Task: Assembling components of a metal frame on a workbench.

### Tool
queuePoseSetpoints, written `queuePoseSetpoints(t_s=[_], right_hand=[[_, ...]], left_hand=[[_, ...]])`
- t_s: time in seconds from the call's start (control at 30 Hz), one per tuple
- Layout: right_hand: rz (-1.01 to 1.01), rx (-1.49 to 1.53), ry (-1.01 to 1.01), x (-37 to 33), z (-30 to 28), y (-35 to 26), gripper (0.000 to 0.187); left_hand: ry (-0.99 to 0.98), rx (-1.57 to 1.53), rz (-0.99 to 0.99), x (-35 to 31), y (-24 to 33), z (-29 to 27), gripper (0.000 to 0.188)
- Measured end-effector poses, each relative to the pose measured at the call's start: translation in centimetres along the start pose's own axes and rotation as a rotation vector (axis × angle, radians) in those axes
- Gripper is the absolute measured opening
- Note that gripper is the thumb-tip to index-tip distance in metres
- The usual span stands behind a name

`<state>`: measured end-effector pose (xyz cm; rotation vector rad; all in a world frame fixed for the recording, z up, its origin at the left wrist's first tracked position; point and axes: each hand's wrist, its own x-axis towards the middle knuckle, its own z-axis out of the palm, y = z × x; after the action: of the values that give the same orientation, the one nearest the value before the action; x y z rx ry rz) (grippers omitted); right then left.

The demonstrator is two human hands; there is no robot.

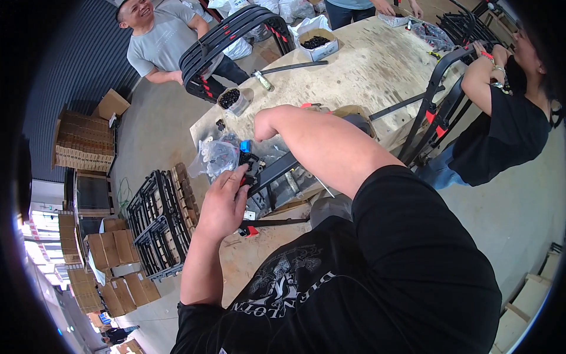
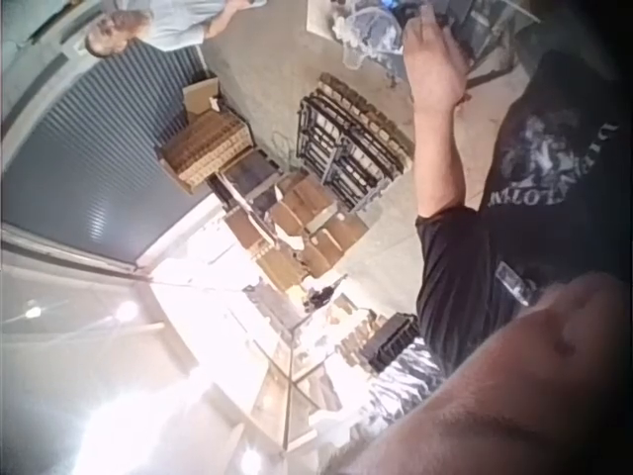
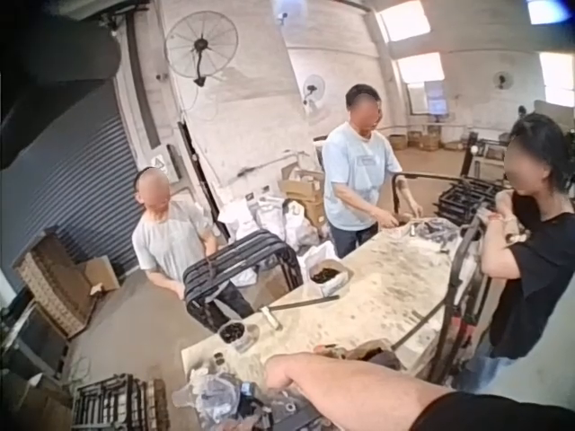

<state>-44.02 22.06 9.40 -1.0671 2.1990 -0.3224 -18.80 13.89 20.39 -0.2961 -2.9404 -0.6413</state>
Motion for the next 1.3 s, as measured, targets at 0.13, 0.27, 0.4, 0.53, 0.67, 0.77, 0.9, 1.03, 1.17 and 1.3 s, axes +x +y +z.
queuePoseSetpoints(t_s=[0.13,0.27,0.4,0.53,0.67,0.77,0.9,1.03,1.17,1.3], right_hand=[[-0.017,-0.007,0.021,0.1,-0.1,0.0,0.053],[-0.020,0.005,0.036,-0.2,0.0,0.0,0.053],[-0.013,0.006,0.021,-0.1,0.0,0.0,0.052],[-0.023,-0.004,0.030,0.1,0.1,0.0,0.051],[-0.015,0.007,0.035,0.1,0.2,0.2,0.050],[-0.003,0.009,0.028,0.0,0.0,0.0,0.049],[-0.010,0.001,0.038,-0.2,0.0,0.0,0.049],[-0.019,0.002,0.032,-0.1,0.1,-0.1,0.050],[-0.013,0.021,0.007,0.1,0.1,0.1,0.052],[-0.001,0.030,0.011,0.2,0.1,0.2,0.053]], left_hand=[[0.072,-0.128,-0.083,-0.6,-0.4,0.5,0.036],[0.146,-0.058,0.071,-0.7,-1.2,0.2,0.029],[0.181,-0.055,0.095,-1.1,-1.5,0.9,0.020],[0.213,-0.075,0.073,-1.0,-1.5,1.4,0.020],[0.218,-0.168,0.020,-1.0,-1.9,1.9,0.017],[0.226,-0.170,0.069,-1.1,-2.4,1.8,0.019],[0.233,-0.038,0.206,-0.9,-2.2,1.6,0.022],[0.284,-0.046,0.218,-1.2,-2.6,2.5,0.025],[0.320,-0.094,0.133,-1.6,-2.2,2.9,0.024],[0.345,-0.102,0.231,-1.2,-3.0,3.0,0.023]])
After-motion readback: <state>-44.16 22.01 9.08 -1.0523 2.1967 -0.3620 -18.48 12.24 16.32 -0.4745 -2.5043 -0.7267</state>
